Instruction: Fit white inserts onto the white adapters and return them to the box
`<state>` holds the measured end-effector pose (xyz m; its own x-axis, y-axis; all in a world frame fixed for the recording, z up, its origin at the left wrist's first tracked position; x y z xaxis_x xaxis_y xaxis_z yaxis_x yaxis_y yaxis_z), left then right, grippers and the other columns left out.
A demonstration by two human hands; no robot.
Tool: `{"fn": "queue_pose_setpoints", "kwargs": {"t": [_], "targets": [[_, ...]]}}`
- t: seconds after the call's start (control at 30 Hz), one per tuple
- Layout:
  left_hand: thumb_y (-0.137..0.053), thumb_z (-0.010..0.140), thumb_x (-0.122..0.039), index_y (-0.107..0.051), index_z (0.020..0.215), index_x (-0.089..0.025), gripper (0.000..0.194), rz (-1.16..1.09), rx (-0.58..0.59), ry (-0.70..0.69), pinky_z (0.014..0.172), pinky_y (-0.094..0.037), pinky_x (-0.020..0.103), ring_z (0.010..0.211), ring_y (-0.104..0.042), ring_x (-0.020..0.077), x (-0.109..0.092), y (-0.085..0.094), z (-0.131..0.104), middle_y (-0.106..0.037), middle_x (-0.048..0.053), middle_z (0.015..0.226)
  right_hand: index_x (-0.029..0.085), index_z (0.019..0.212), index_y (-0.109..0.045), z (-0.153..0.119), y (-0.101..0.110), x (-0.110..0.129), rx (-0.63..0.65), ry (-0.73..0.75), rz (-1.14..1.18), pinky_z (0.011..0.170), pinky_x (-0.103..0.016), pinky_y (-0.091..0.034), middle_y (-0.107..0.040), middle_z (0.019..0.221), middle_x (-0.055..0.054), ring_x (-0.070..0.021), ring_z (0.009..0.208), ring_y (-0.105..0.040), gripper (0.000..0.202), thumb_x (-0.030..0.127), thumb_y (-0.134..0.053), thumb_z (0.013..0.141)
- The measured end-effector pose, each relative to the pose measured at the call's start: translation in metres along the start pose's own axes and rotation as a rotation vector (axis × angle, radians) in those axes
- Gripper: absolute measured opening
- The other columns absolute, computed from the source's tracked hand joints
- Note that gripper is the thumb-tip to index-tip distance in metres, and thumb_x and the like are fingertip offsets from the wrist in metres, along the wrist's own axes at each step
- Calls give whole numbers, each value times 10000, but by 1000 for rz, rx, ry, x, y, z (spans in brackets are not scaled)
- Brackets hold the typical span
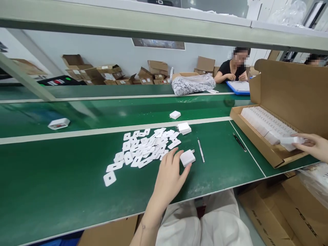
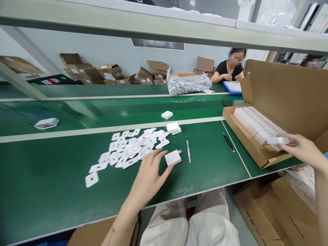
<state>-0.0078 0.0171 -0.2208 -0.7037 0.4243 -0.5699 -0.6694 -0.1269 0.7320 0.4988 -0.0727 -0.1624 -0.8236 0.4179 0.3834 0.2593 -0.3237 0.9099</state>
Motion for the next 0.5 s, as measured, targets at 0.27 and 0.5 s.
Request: {"fn": "queue_pose_setpoints", "kwargs": {"t": [0.27, 0.5], "targets": [[-437, 886, -443, -554, 1259, -127, 503, 79, 185, 15, 925, -484, 493, 1091, -599, 364, 28, -32, 16, -601, 192, 1200, 164, 1040, -629, 24, -35, 15, 181, 95, -280, 884, -296, -434, -642, 1098, -166, -273, 1063, -605, 276, 308, -584, 809], [-601, 806, -444, -453, 1338, -205, 601, -246, 21, 149, 903, -518, 420, 1082, -632, 296, 22, -12, -6, -590, 138, 1263, 107, 1043, -495, 16, -38, 18, 46, 43, -426, 737, -351, -470, -512, 1092, -262, -280, 809, -648, 303, 376, -491, 904]]}}
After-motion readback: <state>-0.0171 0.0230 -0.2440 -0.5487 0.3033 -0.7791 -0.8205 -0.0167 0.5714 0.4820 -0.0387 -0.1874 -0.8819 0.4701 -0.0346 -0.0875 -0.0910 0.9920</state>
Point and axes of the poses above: each hand's wrist, its own z-axis towards the middle knuckle, its own y-axis out of the back of the hand, x = y × z, the point moved 4 cm from there along z, towards the middle knuckle
